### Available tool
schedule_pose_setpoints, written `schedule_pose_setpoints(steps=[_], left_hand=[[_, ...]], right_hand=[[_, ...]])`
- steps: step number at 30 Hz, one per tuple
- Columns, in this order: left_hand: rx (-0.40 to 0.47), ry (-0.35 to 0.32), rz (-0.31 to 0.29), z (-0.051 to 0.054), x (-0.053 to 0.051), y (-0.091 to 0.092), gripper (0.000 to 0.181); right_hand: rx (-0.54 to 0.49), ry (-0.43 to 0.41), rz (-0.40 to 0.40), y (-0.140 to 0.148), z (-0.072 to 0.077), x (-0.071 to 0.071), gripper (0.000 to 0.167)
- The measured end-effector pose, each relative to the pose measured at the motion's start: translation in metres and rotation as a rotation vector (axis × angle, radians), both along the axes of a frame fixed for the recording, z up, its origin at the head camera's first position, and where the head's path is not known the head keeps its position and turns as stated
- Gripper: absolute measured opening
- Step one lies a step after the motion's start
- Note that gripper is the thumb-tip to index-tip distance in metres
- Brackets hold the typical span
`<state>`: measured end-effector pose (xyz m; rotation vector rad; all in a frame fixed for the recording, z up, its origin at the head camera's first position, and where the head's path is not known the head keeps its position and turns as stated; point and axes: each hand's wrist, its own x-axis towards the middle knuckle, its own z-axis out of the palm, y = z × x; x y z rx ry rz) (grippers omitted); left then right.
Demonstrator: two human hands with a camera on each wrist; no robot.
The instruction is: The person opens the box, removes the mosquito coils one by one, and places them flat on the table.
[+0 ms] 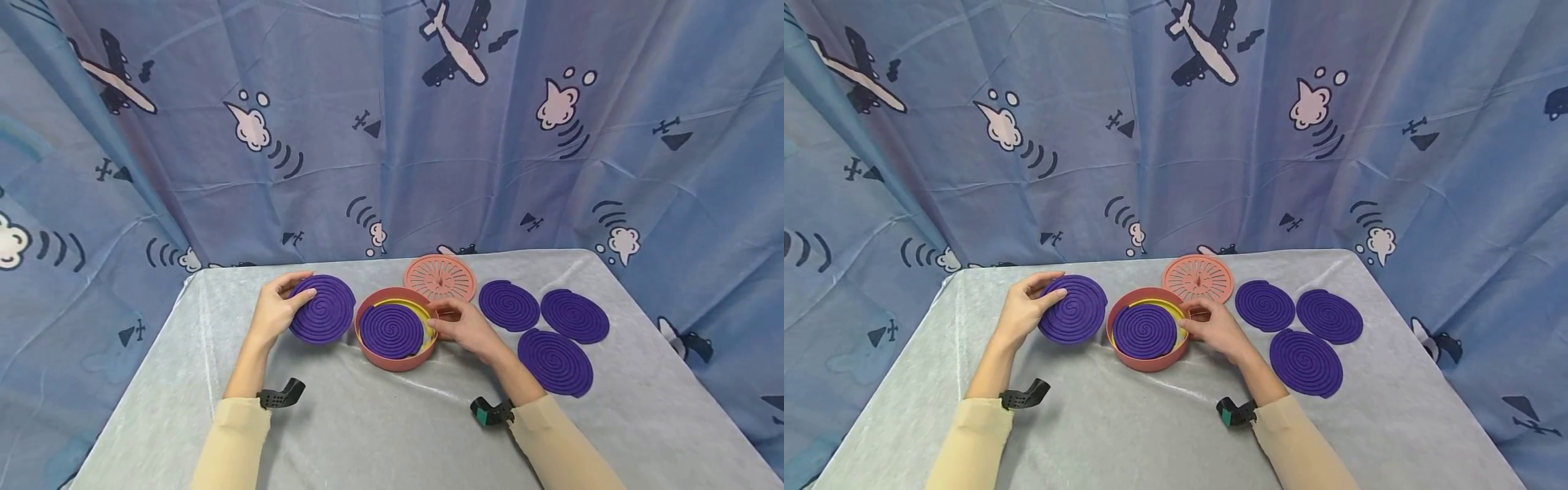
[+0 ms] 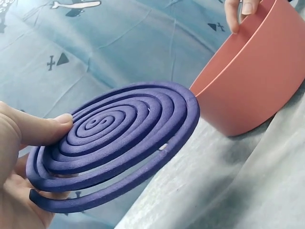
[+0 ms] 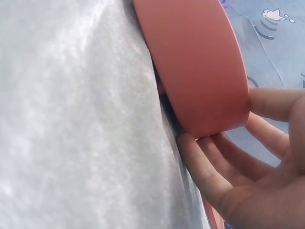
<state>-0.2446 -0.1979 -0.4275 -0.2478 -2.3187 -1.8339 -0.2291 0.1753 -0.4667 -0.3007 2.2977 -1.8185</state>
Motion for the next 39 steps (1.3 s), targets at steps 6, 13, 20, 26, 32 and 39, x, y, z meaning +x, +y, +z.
schedule_pose_setpoints(steps=[6,13,20,26,32,39], left_hand=[[-0.027,-0.041,0.038,-0.002,0.000,-0.009,0.042],[-0.022,-0.085,0.083,-0.006,-0.001,-0.021,0.047],[-0.008,-0.100,0.121,-0.008,-0.003,-0.035,0.047],[-0.003,-0.091,0.172,-0.011,-0.003,-0.048,0.046],[0.012,-0.119,0.226,-0.016,-0.004,-0.060,0.044],[-0.024,-0.140,0.251,-0.023,-0.003,-0.071,0.045]], right_hand=[[0.002,-0.007,-0.003,-0.001,-0.001,-0.001,0.042],[0.014,-0.004,-0.001,0.000,-0.001,-0.001,0.042],[0.012,-0.005,-0.009,-0.001,-0.002,-0.001,0.042],[0.017,-0.004,-0.012,-0.001,-0.001,-0.001,0.043],[0.019,-0.004,-0.010,-0.001,0.001,0.000,0.045],[0.021,-0.010,-0.008,0.000,0.002,0.000,0.045]])
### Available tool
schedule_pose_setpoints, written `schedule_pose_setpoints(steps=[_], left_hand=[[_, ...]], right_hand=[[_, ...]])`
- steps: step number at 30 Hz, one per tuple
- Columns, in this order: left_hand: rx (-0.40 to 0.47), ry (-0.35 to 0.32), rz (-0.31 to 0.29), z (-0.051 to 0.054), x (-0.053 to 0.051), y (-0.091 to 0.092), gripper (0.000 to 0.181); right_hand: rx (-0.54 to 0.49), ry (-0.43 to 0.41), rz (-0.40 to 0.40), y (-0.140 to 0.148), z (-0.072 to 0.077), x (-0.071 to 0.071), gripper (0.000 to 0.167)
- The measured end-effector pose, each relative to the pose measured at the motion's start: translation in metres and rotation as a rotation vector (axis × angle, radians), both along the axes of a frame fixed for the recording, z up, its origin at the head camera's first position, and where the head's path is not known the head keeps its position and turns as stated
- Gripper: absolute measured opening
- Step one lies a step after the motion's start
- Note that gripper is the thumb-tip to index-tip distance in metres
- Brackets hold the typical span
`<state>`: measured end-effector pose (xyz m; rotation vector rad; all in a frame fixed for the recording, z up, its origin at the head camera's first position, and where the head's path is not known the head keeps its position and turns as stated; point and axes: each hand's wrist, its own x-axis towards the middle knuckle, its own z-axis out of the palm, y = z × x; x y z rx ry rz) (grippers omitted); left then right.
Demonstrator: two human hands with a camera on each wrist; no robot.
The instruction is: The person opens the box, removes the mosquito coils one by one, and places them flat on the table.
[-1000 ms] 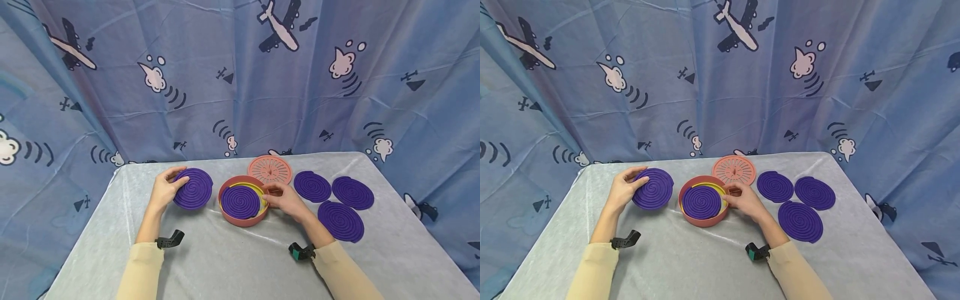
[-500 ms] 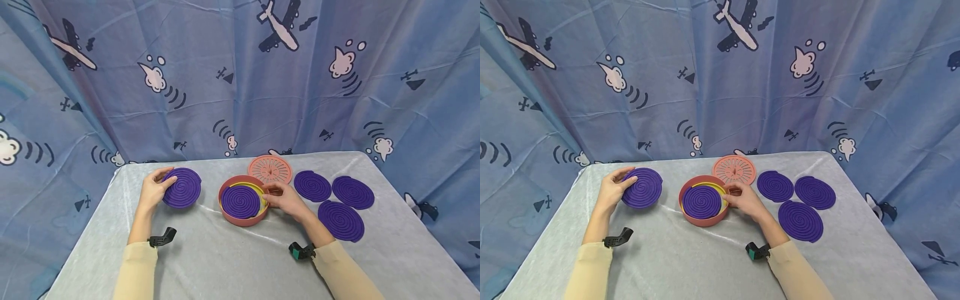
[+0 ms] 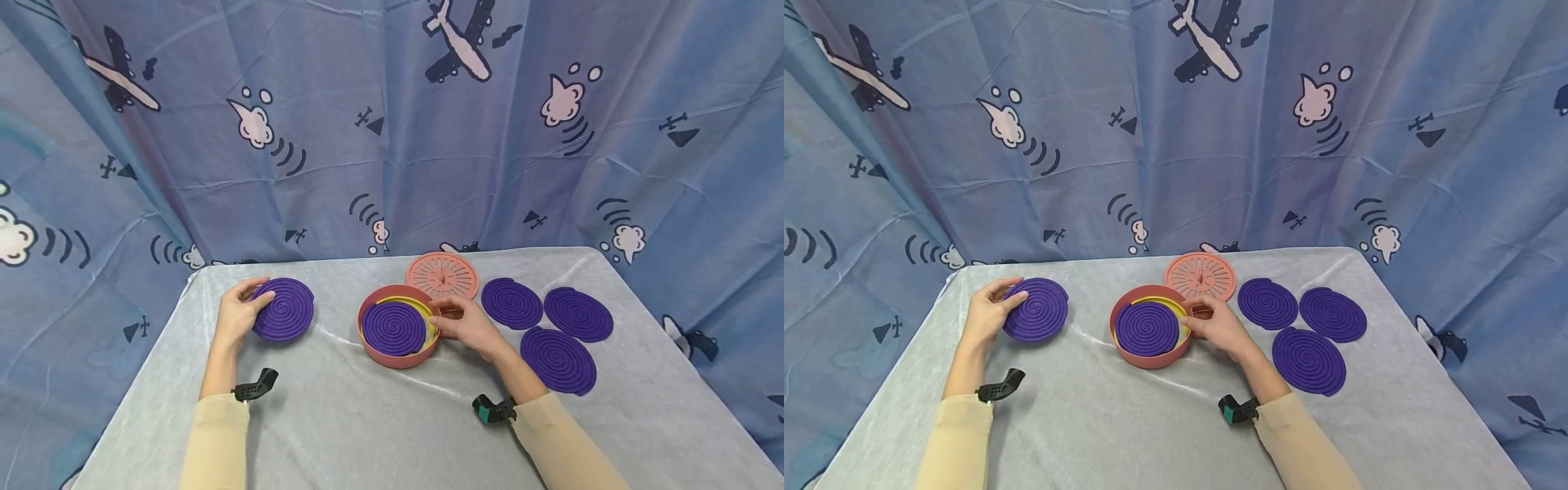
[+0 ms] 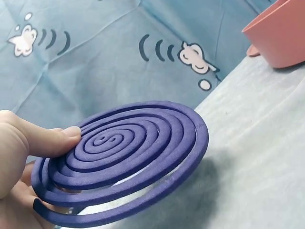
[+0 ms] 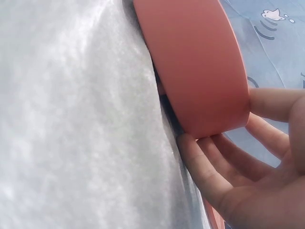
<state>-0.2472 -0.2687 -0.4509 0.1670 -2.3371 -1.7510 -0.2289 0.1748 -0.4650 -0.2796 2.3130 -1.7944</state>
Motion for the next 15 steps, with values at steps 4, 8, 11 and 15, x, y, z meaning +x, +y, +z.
schedule_pose_setpoints(steps=[4,8,11,15], left_hand=[[-0.018,-0.016,0.018,-0.004,0.000,-0.005,0.043],[-0.019,-0.034,0.018,-0.008,-0.001,-0.010,0.045],[-0.032,-0.053,0.017,-0.011,0.000,-0.012,0.046],[-0.053,-0.081,0.030,-0.015,-0.001,-0.014,0.044]], right_hand=[[-0.001,0.003,0.001,-0.001,0.001,0.000,0.044],[0.005,0.009,-0.001,0.000,0.002,0.000,0.044],[0.018,0.015,-0.005,0.001,0.001,0.000,0.043],[0.027,0.025,-0.007,0.001,0.000,0.000,0.043]])
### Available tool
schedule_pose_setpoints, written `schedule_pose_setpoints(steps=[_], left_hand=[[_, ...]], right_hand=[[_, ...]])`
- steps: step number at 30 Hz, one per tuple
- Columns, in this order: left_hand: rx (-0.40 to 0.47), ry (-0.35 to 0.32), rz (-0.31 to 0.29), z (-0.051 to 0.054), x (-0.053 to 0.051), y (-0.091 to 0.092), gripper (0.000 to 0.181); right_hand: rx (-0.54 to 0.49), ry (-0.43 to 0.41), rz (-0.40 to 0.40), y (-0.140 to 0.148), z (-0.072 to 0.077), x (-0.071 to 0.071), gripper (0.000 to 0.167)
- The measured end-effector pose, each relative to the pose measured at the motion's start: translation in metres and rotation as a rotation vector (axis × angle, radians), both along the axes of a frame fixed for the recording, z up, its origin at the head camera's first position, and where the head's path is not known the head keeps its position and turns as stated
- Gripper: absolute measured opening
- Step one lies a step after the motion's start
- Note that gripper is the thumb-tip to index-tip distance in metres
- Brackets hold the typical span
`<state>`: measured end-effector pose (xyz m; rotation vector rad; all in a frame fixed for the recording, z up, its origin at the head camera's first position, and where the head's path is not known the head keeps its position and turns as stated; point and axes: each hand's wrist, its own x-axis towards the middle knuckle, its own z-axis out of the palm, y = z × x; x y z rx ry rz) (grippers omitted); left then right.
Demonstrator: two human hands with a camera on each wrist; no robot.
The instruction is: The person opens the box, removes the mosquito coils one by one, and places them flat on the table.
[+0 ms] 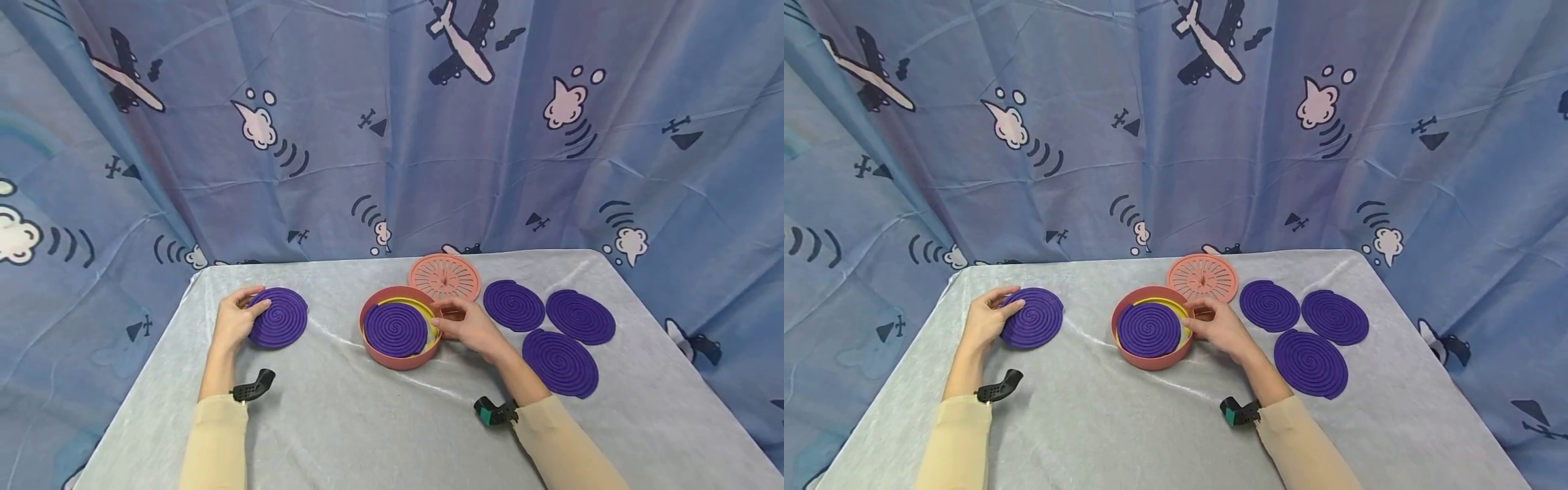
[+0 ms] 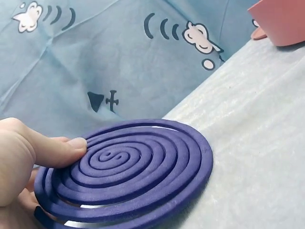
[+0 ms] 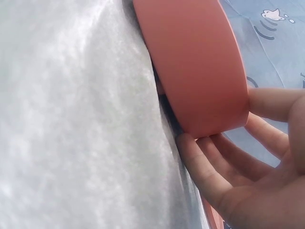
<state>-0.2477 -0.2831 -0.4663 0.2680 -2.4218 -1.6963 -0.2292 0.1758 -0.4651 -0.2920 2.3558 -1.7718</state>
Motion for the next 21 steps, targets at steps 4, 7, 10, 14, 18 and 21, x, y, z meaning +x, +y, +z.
schedule_pose_setpoints(steps=[4,7,10,14,18,21], left_hand=[[-0.035,-0.041,0.012,-0.0027,-0.0007,0.0010,0.042],[-0.066,-0.072,0.010,-0.0039,-0.0010,0.0014,0.043],[-0.109,-0.078,-0.002,-0.0058,-0.0009,0.0008,0.044],[-0.224,-0.064,-0.015,-0.0082,-0.0002,-0.0003,0.046],[-0.297,-0.070,-0.008,-0.0076,0.0011,-0.0008,0.048],[-0.308,-0.067,0.007,-0.0059,0.0018,-0.0009,0.048]], right_hand=[[0.000,0.001,-0.003,0.0001,-0.0011,-0.0001,0.043],[0.003,0.001,-0.006,0.0003,-0.0017,0.0000,0.042],[0.007,0.002,-0.005,0.0007,-0.0017,0.0002,0.042],[0.008,0.000,-0.001,0.0008,-0.0012,0.0003,0.042],[0.008,-0.003,0.000,0.0003,-0.0001,0.0004,0.043],[0.009,-0.004,-0.001,-0.0001,0.0010,0.0006,0.043]])
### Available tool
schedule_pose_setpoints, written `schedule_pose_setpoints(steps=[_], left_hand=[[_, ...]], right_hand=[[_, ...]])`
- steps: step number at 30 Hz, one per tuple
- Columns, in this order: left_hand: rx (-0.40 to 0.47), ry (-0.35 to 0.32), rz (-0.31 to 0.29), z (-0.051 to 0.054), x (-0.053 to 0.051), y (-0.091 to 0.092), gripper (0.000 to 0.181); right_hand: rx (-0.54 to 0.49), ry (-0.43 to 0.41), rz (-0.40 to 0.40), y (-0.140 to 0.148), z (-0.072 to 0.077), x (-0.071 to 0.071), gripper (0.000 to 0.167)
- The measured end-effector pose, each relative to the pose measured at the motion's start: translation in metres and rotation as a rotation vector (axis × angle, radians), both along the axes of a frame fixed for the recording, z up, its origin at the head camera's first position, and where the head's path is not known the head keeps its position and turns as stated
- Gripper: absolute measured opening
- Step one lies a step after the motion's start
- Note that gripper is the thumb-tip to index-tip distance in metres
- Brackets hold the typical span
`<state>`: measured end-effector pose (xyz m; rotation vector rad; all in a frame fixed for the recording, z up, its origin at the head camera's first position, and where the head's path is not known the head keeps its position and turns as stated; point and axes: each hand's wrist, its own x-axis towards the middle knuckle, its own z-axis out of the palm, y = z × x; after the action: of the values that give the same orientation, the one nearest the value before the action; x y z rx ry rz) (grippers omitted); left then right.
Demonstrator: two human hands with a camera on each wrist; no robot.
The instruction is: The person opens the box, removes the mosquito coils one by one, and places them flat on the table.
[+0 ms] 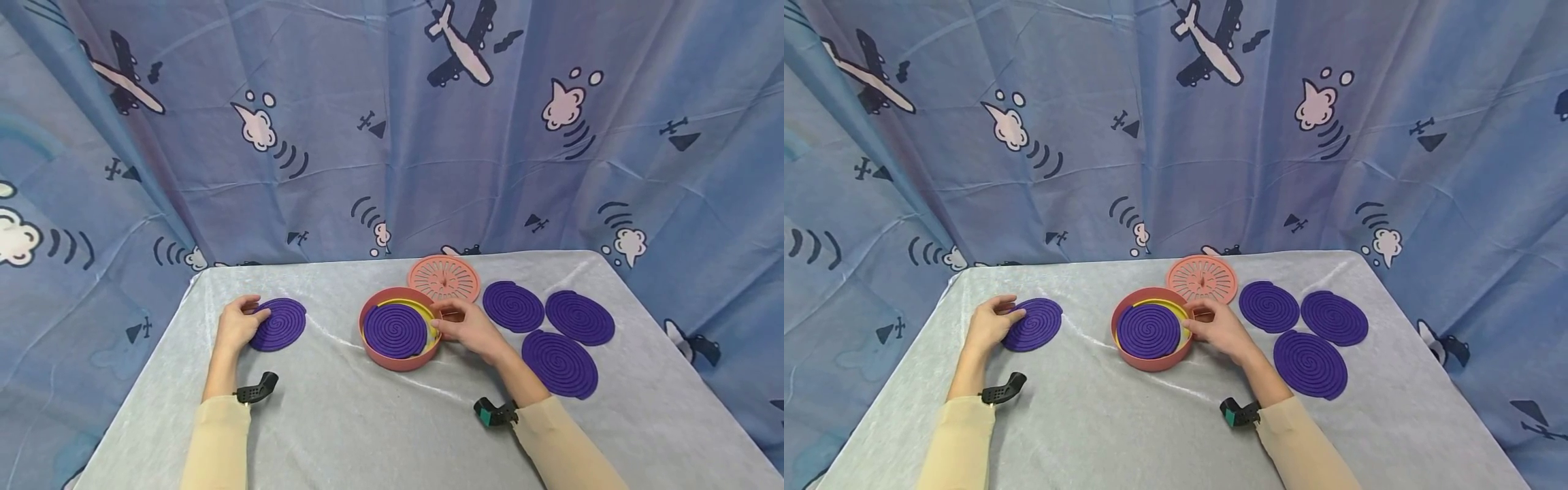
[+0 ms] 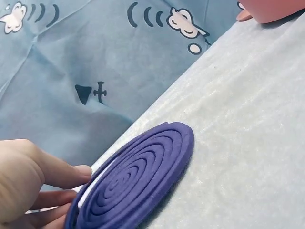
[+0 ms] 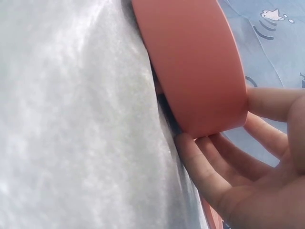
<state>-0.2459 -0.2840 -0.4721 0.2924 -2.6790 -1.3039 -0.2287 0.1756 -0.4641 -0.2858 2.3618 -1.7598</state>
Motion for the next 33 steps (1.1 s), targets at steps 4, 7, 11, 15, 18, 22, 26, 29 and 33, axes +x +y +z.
schedule_pose_setpoints(steps=[4,7,11,15,18,22,26,29,33], left_hand=[[-0.019,0.029,0.013,0.003,0.000,0.001,0.047],[-0.025,0.051,0.008,0.005,0.000,0.003,0.046],[-0.017,0.069,-0.008,0.007,-0.002,0.007,0.044],[0.001,0.081,-0.022,0.007,-0.003,0.011,0.042],[0.012,0.086,-0.037,0.007,-0.003,0.013,0.040],[0.024,0.091,-0.067,0.008,-0.004,0.018,0.039],[0.021,0.095,-0.088,0.008,-0.005,0.023,0.039],[0.020,0.098,-0.098,0.008,-0.006,0.026,0.038],[0.030,0.091,-0.122,0.009,-0.007,0.031,0.038]], right_hand=[[0.000,-0.003,-0.003,0.000,0.000,0.000,0.043],[0.002,-0.004,-0.004,-0.001,0.001,0.000,0.042],[0.002,-0.006,-0.007,-0.001,0.001,0.000,0.042],[0.001,-0.007,-0.010,-0.001,0.000,0.000,0.041],[-0.003,-0.010,-0.008,-0.001,0.000,0.000,0.041],[-0.005,-0.010,-0.007,-0.001,0.000,0.000,0.041],[-0.003,-0.009,-0.008,-0.001,0.000,0.000,0.041],[-0.007,-0.010,-0.006,-0.001,-0.001,0.000,0.041],[-0.015,-0.010,-0.003,-0.001,-0.001,0.000,0.042]])
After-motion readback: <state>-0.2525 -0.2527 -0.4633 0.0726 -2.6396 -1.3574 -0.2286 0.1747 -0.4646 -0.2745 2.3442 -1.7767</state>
